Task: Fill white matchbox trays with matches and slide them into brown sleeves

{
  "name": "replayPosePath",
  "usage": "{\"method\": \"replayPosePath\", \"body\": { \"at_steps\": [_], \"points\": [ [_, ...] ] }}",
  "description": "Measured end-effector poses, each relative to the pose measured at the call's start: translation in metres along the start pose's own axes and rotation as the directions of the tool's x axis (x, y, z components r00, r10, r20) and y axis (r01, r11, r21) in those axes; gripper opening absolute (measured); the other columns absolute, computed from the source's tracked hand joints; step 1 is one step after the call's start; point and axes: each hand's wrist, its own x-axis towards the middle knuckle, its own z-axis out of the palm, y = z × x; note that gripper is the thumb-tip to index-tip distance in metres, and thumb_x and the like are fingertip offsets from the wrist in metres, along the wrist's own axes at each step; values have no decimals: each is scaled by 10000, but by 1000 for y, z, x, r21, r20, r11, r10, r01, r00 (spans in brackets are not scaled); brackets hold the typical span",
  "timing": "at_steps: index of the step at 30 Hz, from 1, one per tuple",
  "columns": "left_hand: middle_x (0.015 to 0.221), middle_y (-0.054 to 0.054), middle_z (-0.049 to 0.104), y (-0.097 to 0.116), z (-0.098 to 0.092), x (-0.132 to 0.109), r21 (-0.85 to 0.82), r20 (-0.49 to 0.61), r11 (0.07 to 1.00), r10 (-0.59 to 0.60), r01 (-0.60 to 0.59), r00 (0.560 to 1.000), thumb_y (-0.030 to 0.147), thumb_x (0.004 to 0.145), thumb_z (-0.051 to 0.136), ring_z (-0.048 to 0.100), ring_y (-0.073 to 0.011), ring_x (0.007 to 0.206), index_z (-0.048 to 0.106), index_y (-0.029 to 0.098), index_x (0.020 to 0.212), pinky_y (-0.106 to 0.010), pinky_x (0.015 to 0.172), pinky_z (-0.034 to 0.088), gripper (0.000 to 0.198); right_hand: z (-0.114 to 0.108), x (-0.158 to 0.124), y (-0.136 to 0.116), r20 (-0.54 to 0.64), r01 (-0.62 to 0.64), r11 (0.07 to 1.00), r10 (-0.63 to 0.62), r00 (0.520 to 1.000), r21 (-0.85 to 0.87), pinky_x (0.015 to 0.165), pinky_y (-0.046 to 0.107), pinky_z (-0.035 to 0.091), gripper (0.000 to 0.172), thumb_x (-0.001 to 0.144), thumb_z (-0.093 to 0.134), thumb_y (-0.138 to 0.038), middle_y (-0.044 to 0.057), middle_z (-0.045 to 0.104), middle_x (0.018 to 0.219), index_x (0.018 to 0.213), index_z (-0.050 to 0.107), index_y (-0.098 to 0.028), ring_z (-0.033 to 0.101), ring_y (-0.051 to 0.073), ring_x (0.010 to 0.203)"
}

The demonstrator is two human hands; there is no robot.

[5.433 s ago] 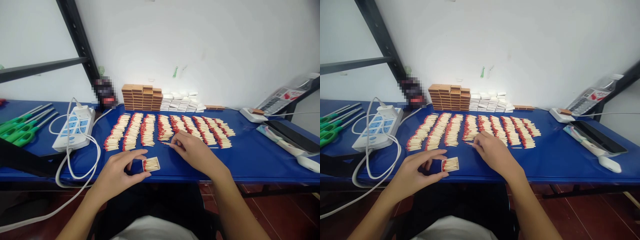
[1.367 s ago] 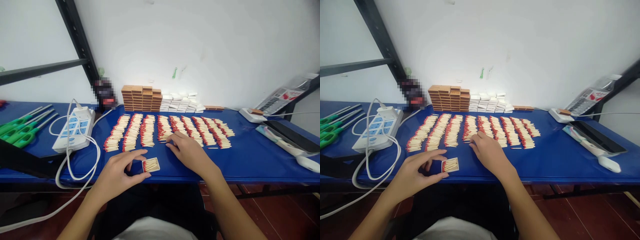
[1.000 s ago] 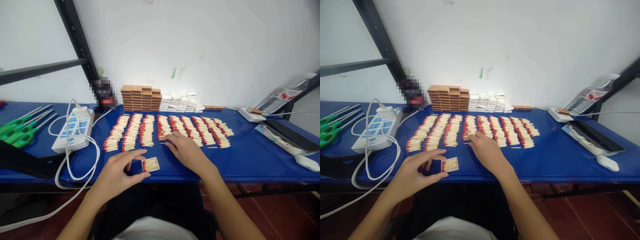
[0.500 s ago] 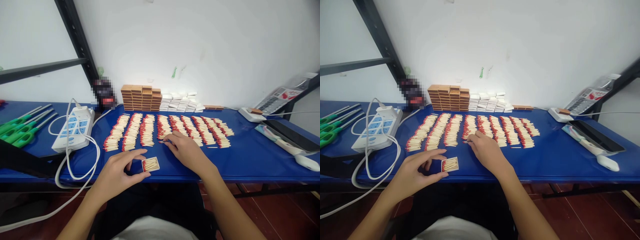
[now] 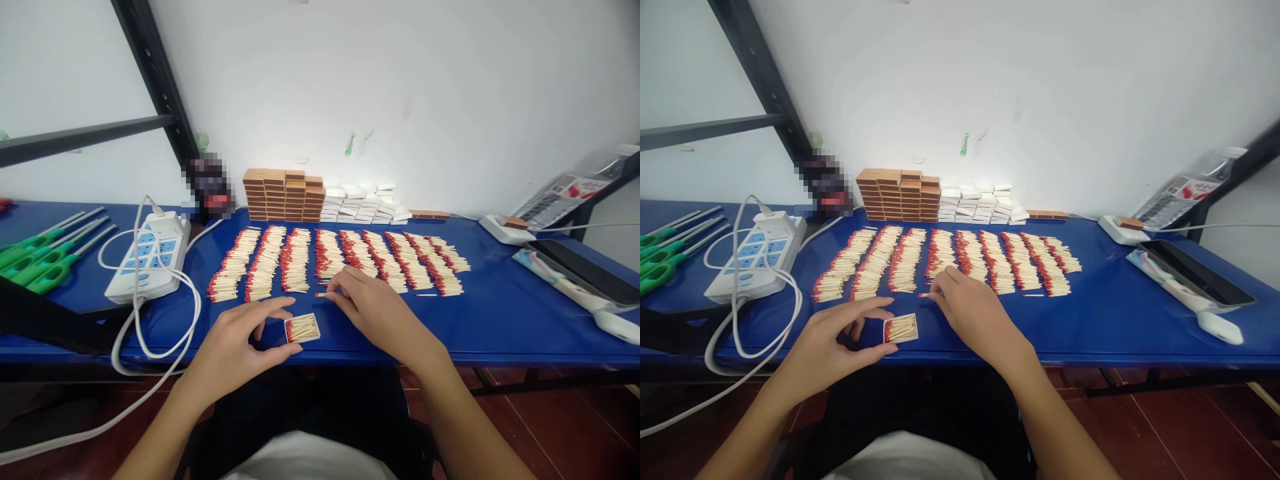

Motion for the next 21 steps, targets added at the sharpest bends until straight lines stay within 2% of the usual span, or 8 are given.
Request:
{"method": "replayPosePath", "body": {
  "at_steps": [8,15,21],
  "points": [
    [1131,38,817,0,0,0,-3,1,1000,3,-3,1000,283,902,879,526,-111,665,584,334,1491,-247,726,538,661,1,-13,-39,64,151,987,-148,987,-55,718,334,504,137,1128,536,-245,64,709,1050,1056,649,-212,704,210,886],
    [1118,52,812,0,0,0,-2,-7,1000,14,-14,1000,261,899,878,525,-106,664,589,341,1491,-237,720,529,664,12,-12,-45,152,211,970,-192,969,-118,703,328,507,102,1100,567,-157,76,703,1064,1094,666,-181,708,224,941],
    [1125,53,815,0,0,0,-9,-6,1000,10,-10,1000,270,892,889,518,-101,658,591,342,1486,-235,721,532,669,7,-8,-40,97,158,987,-155,983,-21,748,330,518,121,1118,558,-222,59,711,1056,1082,669,-191,709,210,924]
  ]
}}
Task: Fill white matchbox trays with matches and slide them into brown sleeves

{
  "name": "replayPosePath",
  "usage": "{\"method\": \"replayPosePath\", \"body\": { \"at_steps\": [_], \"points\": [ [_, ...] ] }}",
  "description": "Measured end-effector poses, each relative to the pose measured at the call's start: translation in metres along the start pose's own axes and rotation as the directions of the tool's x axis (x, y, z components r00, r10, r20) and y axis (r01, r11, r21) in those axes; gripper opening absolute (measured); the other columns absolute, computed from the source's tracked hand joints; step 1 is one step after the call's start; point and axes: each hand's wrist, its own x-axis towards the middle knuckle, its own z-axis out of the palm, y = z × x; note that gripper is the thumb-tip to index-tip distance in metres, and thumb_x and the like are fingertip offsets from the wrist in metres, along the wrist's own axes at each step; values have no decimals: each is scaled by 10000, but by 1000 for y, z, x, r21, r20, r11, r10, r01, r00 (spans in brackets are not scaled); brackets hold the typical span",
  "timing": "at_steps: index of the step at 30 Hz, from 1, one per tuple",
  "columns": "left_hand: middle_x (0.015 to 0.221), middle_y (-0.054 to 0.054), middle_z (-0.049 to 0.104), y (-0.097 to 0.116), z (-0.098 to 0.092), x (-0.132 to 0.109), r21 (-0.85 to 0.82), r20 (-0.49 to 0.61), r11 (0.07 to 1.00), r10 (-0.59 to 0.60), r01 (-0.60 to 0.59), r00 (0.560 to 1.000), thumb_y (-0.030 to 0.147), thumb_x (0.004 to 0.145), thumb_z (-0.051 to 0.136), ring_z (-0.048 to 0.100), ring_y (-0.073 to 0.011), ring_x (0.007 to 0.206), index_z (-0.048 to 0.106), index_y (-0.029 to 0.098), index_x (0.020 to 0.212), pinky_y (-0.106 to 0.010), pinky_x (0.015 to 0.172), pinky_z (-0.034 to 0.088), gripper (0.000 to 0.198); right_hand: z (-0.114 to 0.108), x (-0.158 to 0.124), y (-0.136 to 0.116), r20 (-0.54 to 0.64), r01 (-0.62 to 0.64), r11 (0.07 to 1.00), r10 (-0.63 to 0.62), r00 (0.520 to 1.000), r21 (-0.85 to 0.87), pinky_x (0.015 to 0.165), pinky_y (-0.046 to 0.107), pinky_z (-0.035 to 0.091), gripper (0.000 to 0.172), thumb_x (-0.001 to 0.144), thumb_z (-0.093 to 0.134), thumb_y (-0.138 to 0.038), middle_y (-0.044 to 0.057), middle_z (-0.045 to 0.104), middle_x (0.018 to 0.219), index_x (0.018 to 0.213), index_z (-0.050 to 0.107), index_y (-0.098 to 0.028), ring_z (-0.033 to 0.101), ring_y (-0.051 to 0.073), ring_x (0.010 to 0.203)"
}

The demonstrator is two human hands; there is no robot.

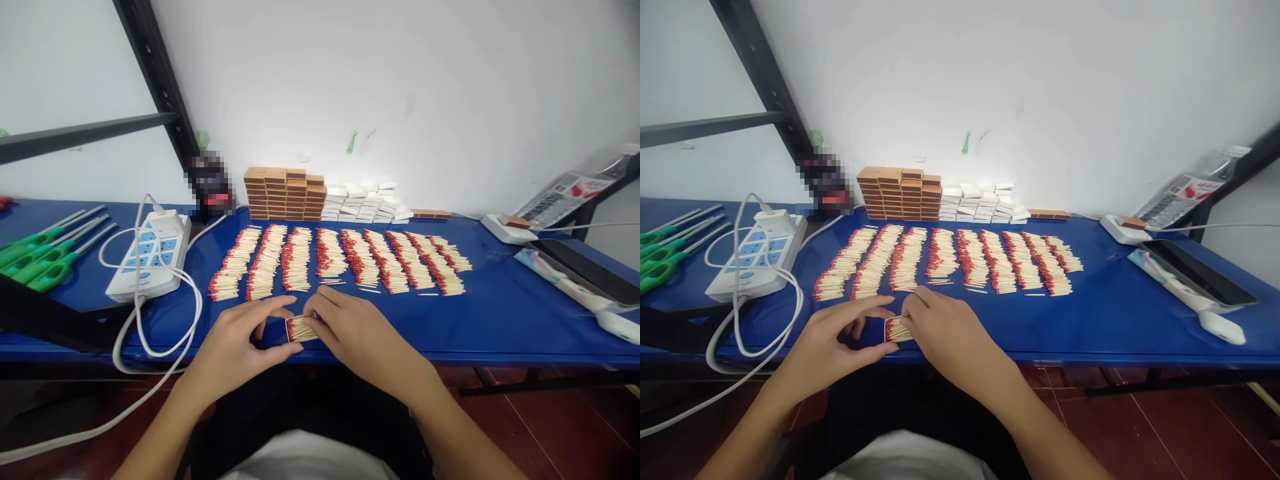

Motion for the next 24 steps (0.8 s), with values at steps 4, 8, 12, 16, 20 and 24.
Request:
{"method": "replayPosePath", "body": {
  "at_steps": [4,8,12,16,20,24],
  "points": [
    [1142,50,816,0,0,-1,4,1,1000,2,-2,1000,285,900,881,514,-104,653,594,342,1484,-246,731,543,653,-4,2,29,-116,-119,993,120,986,14,813,352,528,90,1095,582,-198,64,714,1085,1096,672,-199,705,225,945],
    [1150,55,814,-1,0,-1,-2,2,1000,-4,4,1000,288,902,882,516,-103,660,591,347,1487,-246,741,544,655,-4,2,58,-139,-201,979,196,971,-23,812,354,522,116,1085,571,-177,71,696,1071,1072,684,-203,697,230,927],
    [1148,59,814,-2,0,0,-1,0,1000,-3,3,1000,290,894,892,506,-97,654,593,346,1485,-240,735,539,664,-3,2,65,-118,-199,980,196,973,-15,780,341,511,137,1078,567,-176,61,681,1006,992,670,-208,679,214,868],
    [1146,57,814,-2,1,1,7,5,1000,0,0,1000,295,901,884,509,-94,654,597,339,1483,-238,736,540,650,-1,4,62,-97,-205,979,204,974,-2,771,334,510,135,1080,573,-190,61,686,1001,970,649,-210,682,213,871],
    [1139,52,816,-1,0,1,10,1,1000,1,-1,1000,297,901,883,510,-95,653,603,334,1478,-240,730,541,642,6,7,63,-113,-178,984,178,978,4,759,334,516,113,1093,563,-213,67,689,1046,1020,649,-212,687,211,865],
    [1142,53,815,-2,0,0,9,4,1000,-3,3,1000,300,902,882,507,-96,657,599,341,1481,-241,730,543,645,10,9,66,-141,-145,989,148,979,28,786,338,527,91,1089,571,-205,70,698,1090,1103,659,-224,704,223,928]
  ]
}}
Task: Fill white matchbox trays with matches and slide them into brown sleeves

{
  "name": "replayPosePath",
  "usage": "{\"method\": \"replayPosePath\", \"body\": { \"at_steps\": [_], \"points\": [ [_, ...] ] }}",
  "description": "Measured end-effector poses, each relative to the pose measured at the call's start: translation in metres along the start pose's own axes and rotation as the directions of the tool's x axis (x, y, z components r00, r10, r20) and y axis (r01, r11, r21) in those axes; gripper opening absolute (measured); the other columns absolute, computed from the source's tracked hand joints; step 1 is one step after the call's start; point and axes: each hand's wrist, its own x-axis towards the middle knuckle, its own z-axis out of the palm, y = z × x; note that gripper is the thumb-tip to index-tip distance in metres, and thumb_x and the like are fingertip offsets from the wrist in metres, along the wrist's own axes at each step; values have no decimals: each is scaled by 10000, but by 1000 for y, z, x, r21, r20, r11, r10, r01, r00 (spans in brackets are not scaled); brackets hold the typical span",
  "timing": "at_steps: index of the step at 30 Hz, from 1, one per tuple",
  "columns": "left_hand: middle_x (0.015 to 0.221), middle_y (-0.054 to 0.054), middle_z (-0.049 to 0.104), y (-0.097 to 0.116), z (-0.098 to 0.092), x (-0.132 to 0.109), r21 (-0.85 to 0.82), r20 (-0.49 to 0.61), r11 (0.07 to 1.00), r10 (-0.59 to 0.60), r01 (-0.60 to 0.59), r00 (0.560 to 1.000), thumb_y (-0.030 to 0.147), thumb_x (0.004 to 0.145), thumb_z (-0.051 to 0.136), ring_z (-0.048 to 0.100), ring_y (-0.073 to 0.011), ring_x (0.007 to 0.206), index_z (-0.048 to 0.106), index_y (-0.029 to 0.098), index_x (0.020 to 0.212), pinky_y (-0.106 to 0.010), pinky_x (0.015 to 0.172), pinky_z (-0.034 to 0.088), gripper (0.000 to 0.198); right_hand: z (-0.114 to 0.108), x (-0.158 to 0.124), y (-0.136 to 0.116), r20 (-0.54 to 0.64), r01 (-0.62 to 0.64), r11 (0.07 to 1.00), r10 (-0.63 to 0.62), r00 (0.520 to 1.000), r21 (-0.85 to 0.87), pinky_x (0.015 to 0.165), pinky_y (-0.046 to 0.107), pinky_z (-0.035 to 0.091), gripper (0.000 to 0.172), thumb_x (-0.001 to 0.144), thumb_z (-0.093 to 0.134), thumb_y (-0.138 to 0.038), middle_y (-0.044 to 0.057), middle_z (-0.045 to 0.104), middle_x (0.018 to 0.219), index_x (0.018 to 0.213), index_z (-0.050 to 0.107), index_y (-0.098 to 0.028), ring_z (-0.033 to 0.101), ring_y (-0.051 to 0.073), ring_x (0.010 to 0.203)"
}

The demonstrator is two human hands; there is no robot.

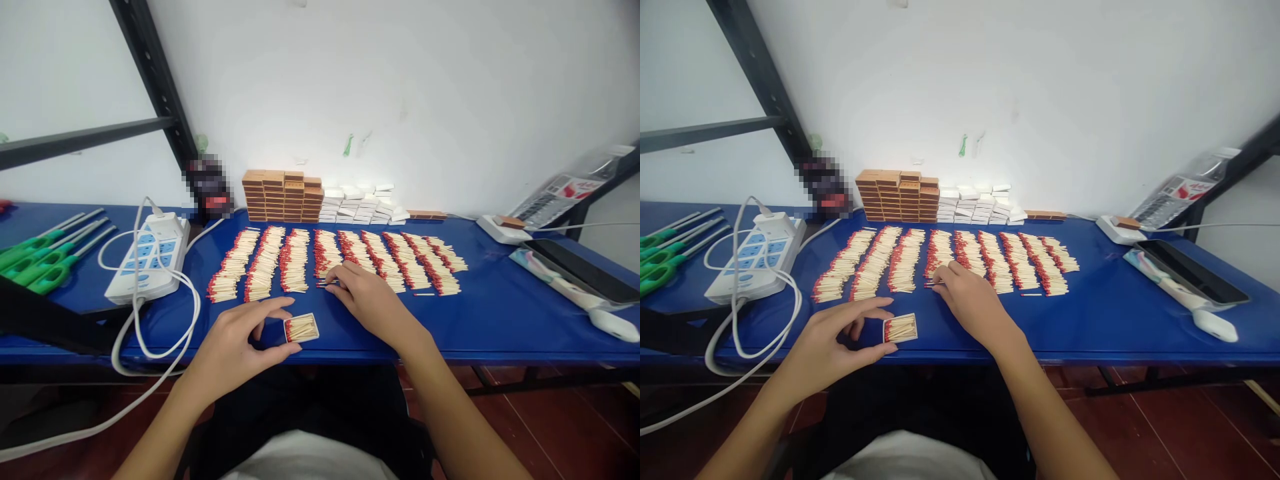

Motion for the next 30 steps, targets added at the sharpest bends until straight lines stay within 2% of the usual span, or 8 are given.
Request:
{"method": "replayPosePath", "body": {
  "at_steps": [7,14,18,20,25,30],
  "points": [
    [1142,50,816,0,0,-1,2,-3,1000,2,-2,1000,297,904,877,513,-97,648,603,333,1477,-244,731,550,636,-2,-1,-1,12,-32,999,32,999,-5,734,330,502,109,1098,574,-241,61,694,1036,1016,643,-219,683,207,847],
    [1146,44,815,0,0,0,-1,-2,1000,-2,2,1000,301,904,880,520,-104,654,597,337,1484,-252,734,548,646,-7,-4,-15,33,-19,1000,18,999,12,770,343,513,117,1109,563,-233,49,696,1049,1007,618,-219,689,215,894],
    [1148,35,814,1,0,-1,-4,1,1000,-5,5,1000,302,907,878,516,-101,652,598,335,1482,-253,739,545,641,-9,-5,-20,23,-16,1000,16,1000,11,845,364,538,56,1102,578,-216,68,707,1150,1111,633,-214,709,234,991],
    [1142,25,816,1,0,-1,-5,2,1000,-11,11,1000,311,915,869,517,-103,655,603,325,1481,-257,738,545,625,-8,-4,-18,29,-34,999,34,999,-6,856,368,544,78,1096,587,-215,79,705,1187,1154,640,-214,715,248,1035],
    [1150,18,817,1,0,0,-13,5,1000,-7,7,1000,306,915,867,516,-106,656,602,322,1484,-264,740,545,628,-5,-4,-9,73,-43,999,44,996,-18,814,349,543,112,1103,558,-215,64,688,1064,1020,633,-217,706,224,919],
    [1153,33,816,0,0,0,-9,1,1000,-8,8,1000,291,907,873,520,-107,659,598,332,1483,-258,731,543,640,-5,-5,-10,58,-26,999,28,998,-38,795,354,534,125,1109,538,-207,65,675,1048,1009,613,-212,692,223,896]
  ]
}}
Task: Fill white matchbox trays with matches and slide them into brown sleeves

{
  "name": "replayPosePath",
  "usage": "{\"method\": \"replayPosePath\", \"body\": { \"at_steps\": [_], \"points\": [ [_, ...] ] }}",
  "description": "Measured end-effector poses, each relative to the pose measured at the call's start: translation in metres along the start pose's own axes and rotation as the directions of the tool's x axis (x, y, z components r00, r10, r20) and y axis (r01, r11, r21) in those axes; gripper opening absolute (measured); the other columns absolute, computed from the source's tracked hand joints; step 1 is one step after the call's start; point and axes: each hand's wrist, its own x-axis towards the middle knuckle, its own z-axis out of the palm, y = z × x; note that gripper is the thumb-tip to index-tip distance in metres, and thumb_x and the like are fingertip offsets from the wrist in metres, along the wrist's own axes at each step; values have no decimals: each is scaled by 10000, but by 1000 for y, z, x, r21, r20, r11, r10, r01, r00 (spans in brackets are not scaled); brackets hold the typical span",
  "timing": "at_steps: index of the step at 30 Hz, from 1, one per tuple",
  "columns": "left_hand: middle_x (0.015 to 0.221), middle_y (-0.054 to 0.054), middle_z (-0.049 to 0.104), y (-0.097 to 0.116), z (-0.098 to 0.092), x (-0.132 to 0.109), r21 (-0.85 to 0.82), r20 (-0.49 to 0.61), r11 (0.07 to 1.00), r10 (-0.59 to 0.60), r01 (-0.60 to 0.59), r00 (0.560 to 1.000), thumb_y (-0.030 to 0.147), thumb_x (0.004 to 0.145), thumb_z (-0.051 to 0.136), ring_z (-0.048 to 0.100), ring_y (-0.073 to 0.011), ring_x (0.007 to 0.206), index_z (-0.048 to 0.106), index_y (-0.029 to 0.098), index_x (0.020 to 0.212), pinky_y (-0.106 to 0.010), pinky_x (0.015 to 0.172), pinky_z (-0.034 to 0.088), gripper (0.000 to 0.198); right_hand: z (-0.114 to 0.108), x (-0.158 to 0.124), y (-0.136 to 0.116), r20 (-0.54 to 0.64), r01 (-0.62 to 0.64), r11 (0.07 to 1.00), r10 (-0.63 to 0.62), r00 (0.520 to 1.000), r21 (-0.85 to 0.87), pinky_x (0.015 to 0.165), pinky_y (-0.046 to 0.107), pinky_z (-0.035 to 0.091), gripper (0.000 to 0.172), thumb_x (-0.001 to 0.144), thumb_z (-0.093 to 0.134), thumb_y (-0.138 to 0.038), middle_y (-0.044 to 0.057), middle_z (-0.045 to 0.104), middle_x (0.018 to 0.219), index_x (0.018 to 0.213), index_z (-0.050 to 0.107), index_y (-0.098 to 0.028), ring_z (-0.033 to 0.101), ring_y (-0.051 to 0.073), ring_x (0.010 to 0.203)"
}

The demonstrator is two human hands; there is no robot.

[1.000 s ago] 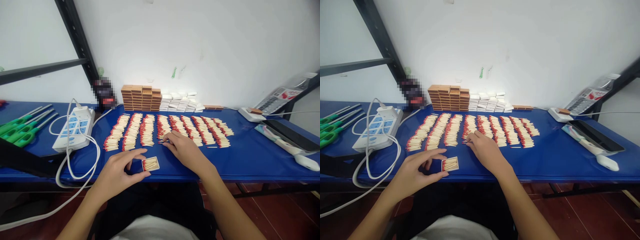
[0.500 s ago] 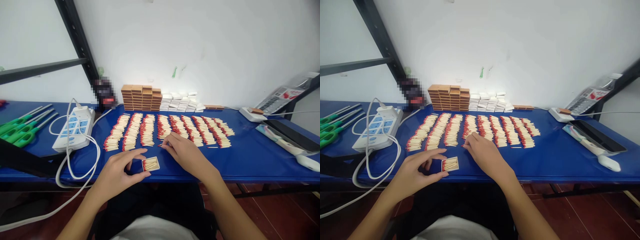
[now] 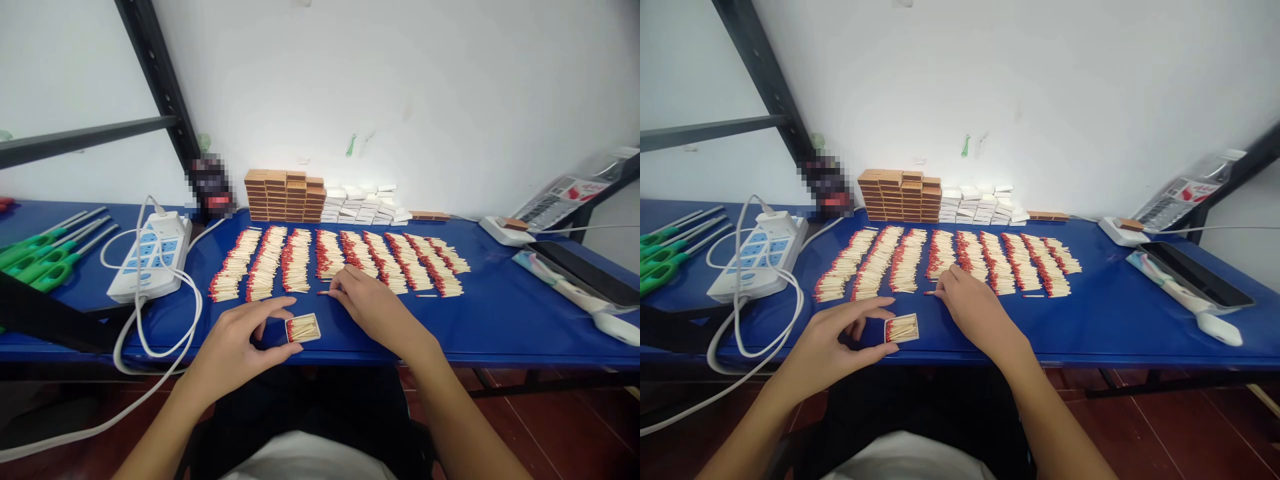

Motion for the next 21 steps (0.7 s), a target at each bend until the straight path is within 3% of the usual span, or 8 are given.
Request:
{"method": "replayPosePath", "body": {
  "at_steps": [5,11,17,21],
  "points": [
    [1148,31,815,1,-1,0,4,8,1000,-5,5,1000,308,905,879,515,-102,651,592,331,1491,-250,728,542,653,-11,-7,-20,-15,65,997,-64,998,37,807,353,528,122,1121,530,-204,59,670,1057,1023,603,-214,680,216,917],
    [1135,19,816,1,-1,0,16,-2,1000,4,-4,1000,307,908,878,519,-104,660,586,324,1493,-251,732,544,655,-16,-21,-48,73,187,982,-186,980,-10,753,363,521,83,1107,568,-195,59,673,1049,1055,633,-197,673,220,903],
    [1143,11,816,2,-1,0,12,1,1000,5,-5,1000,297,925,852,525,-107,659,593,317,1490,-254,719,543,622,-10,-28,-58,132,274,959,-263,956,-74,721,359,517,143,1073,562,-97,70,673,1037,1030,653,-198,662,229,906],
    [1141,14,815,3,-2,0,17,2,1000,6,-6,1000,285,926,851,526,-109,659,596,320,1487,-254,721,545,617,-13,-27,-58,122,285,958,-280,952,-25,736,353,529,156,1081,557,-111,62,681,1024,1034,671,-208,680,228,935]
  ]
}}
